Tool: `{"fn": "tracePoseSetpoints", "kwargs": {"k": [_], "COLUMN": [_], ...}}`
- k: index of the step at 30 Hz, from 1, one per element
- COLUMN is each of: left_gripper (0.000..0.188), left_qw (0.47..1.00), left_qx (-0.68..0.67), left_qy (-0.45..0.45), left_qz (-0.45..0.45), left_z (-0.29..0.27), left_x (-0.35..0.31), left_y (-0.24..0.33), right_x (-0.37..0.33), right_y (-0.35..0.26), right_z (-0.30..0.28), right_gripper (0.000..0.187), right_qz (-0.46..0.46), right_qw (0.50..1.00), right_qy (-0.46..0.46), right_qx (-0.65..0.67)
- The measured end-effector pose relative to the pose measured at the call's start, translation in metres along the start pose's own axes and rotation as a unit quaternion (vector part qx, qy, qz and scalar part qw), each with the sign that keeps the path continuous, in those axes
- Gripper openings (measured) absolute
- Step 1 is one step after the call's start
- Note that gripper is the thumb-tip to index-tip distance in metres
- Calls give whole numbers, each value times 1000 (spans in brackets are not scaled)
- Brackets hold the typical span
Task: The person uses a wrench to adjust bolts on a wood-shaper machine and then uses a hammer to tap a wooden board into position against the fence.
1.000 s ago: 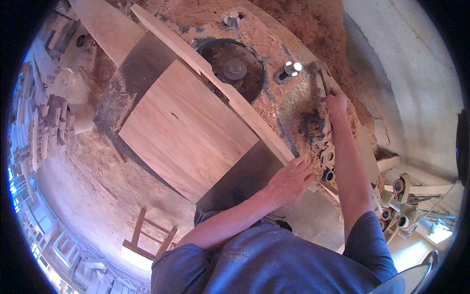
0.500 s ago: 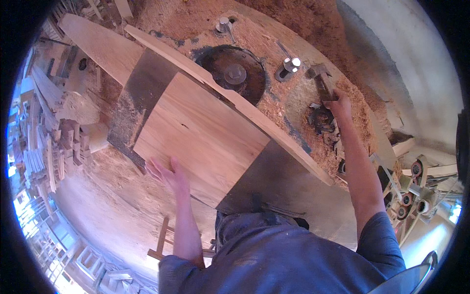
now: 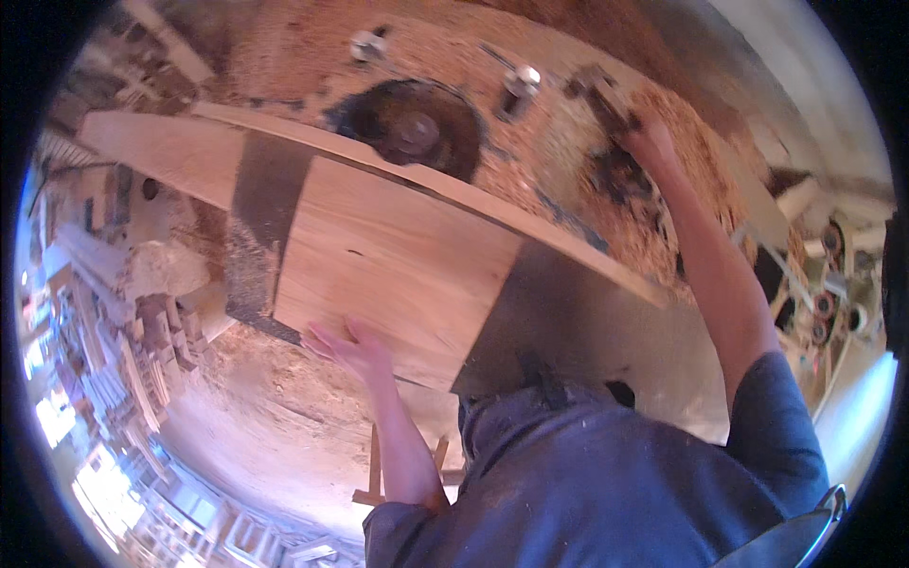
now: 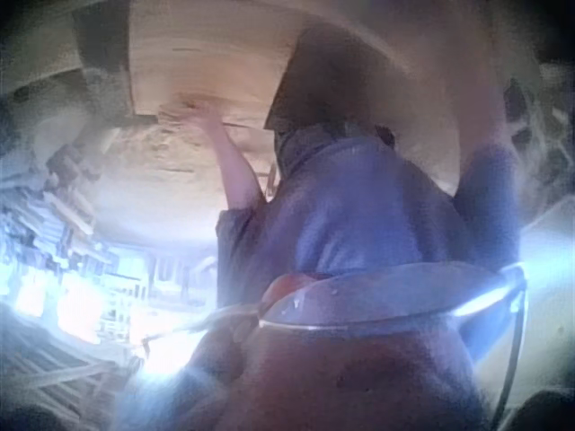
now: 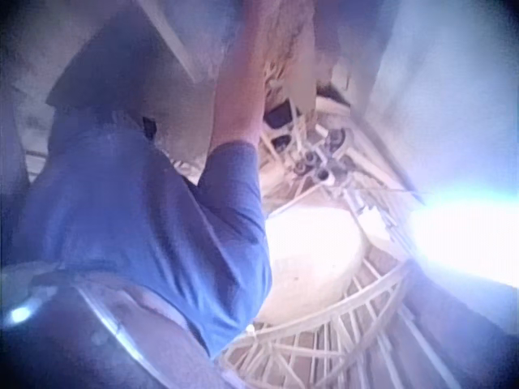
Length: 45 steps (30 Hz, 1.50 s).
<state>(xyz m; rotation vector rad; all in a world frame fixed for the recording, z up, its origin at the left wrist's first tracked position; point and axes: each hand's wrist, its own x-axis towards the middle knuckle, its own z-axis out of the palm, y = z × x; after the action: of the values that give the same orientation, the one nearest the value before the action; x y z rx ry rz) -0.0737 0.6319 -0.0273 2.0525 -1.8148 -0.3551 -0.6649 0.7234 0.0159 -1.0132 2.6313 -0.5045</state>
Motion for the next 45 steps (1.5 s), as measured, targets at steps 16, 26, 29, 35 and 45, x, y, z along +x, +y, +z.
{"fn": "tracePoseSetpoints", "kwargs": {"k": [16,26,29,35,45], "left_gripper": [76,80,80,76,72], "left_qw": [997,999,998,995,994], "left_qx": [37,37,58,96,108], "left_qy": [-56,-18,-9,-22,12], "left_qz": [-43,11,29,10,31], "left_z": [-8,-2,-1,-5,9], "left_x": [5,13,18,17,18], "left_y": [20,0,-5,8,-1], "right_x": [2,-2,-6,-10,-42], "right_y": [-31,-68,-70,-71,-116], "right_z": [-11,-3,-11,-17,-81], "right_gripper": [43,45,45,44,41], "right_qz": [58,-24,-22,-11,5], "right_qw": [998,999,998,997,995], "right_qy": [-27,-26,-55,-75,80], "right_qx": [-10,-40,-20,12,51]}}
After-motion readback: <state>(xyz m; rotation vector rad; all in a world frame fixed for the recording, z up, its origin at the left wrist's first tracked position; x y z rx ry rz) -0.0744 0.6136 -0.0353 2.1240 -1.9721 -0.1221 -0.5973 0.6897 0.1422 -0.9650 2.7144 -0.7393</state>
